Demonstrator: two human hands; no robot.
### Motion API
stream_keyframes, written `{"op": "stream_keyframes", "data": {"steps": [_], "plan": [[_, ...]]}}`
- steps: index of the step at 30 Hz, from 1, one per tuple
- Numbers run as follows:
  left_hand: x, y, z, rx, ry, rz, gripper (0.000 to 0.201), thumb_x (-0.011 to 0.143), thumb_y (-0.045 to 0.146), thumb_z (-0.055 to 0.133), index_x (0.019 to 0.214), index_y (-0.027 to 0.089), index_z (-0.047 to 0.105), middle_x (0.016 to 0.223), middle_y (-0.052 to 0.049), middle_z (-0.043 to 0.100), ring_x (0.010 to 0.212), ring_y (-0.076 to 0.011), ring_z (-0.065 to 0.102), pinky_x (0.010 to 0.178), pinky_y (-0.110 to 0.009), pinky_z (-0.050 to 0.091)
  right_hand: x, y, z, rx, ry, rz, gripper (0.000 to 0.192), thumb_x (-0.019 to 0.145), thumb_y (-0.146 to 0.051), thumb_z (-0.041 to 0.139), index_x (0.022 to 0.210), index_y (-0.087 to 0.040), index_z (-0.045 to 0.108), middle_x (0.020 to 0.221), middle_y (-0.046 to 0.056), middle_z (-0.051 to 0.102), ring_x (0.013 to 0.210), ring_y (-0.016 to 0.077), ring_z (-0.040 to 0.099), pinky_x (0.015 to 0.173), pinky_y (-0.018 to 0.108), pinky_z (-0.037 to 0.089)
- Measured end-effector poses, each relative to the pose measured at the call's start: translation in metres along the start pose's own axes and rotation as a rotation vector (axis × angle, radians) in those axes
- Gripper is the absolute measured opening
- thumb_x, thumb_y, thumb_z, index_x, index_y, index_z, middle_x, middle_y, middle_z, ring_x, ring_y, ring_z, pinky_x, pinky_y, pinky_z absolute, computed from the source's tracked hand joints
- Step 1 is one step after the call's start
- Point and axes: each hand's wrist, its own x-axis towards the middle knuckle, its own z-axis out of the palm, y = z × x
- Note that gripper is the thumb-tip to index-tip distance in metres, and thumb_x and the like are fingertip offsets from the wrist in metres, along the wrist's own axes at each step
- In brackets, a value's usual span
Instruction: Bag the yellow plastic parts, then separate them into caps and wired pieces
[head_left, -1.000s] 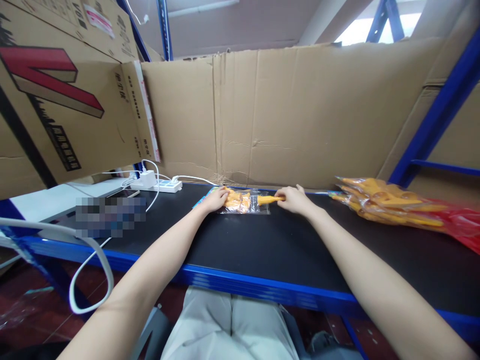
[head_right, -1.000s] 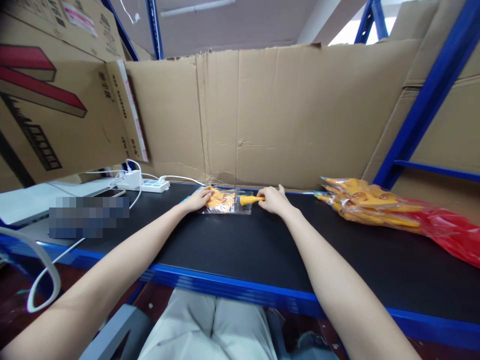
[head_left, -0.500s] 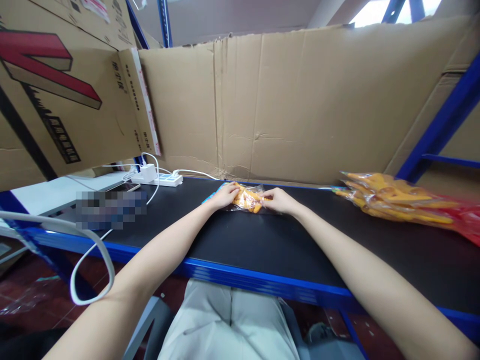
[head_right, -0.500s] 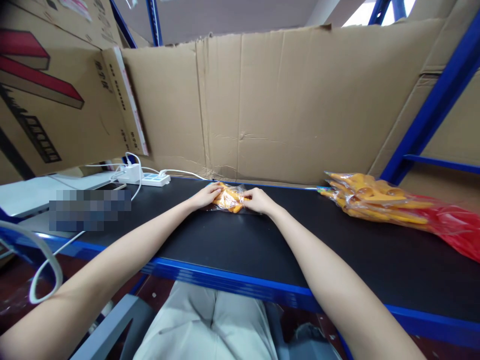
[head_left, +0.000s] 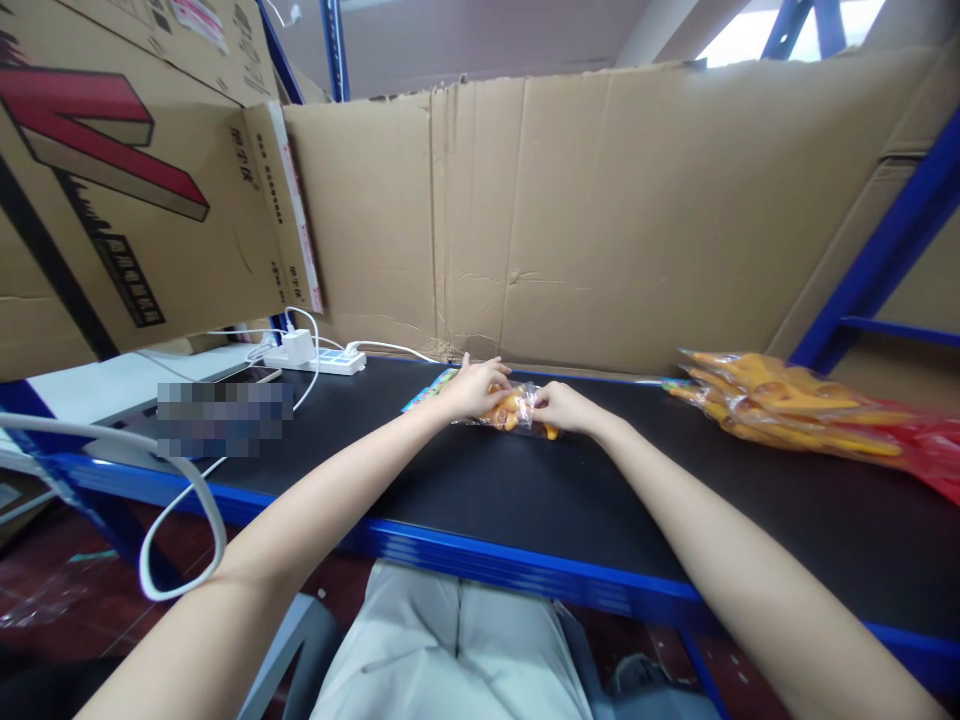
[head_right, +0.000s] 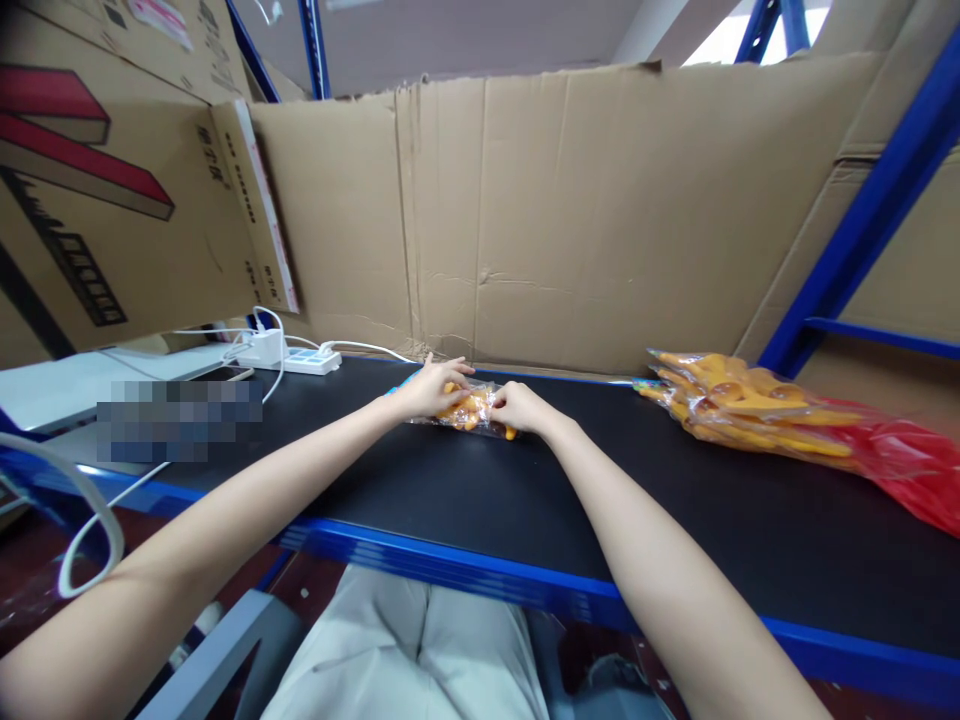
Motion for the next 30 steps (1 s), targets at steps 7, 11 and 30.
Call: {"op": "stream_keyframes", "data": {"steps": [7, 11, 30], "plan": [[0.015, 0.018, -0.014, -0.095, 0.056, -0.059, 0.014, 0.077, 0.016, 0.057, 0.081, 0.019, 0.070, 0.118, -0.007, 0.061, 0.124, -0.0269, 0.043, 0.104, -0.060, 0.017, 0.006, 0.006, 0.004, 0.239, 0.127, 0.017, 0.036, 0.066, -0.046, 0.060, 0.055, -0.011, 0.061, 0.045, -0.004, 0.042, 0.044, 0.0049, 0.032, 0.043, 0.020, 0.023], [0.018, 0.020, -0.009, -0.134, 0.070, -0.036, 0.012, 0.077, 0.017, 0.059, 0.080, 0.018, 0.070, 0.116, -0.008, 0.063, 0.121, -0.0255, 0.047, 0.105, -0.056, 0.020, 0.002, 0.003, 0.003, 0.467, -0.012, 0.050, 0.039, 0.062, -0.048, 0.066, 0.070, -0.010, 0.069, 0.054, 0.001, 0.056, 0.047, 0.0059, 0.041, 0.045, 0.020, 0.031], [-0.013, -0.050, -0.012, 0.027, -0.193, -0.557, 0.063, 0.086, 0.053, 0.031, 0.141, 0.022, 0.027, 0.151, -0.012, 0.012, 0.137, -0.0360, 0.004, 0.100, -0.066, 0.011, 0.007, 0.005, 0.010, 0.784, -0.017, 0.045, 0.047, 0.063, -0.040, 0.075, 0.104, -0.018, 0.068, 0.107, 0.008, 0.066, 0.093, 0.0166, 0.062, 0.083, 0.026, 0.049]]}}
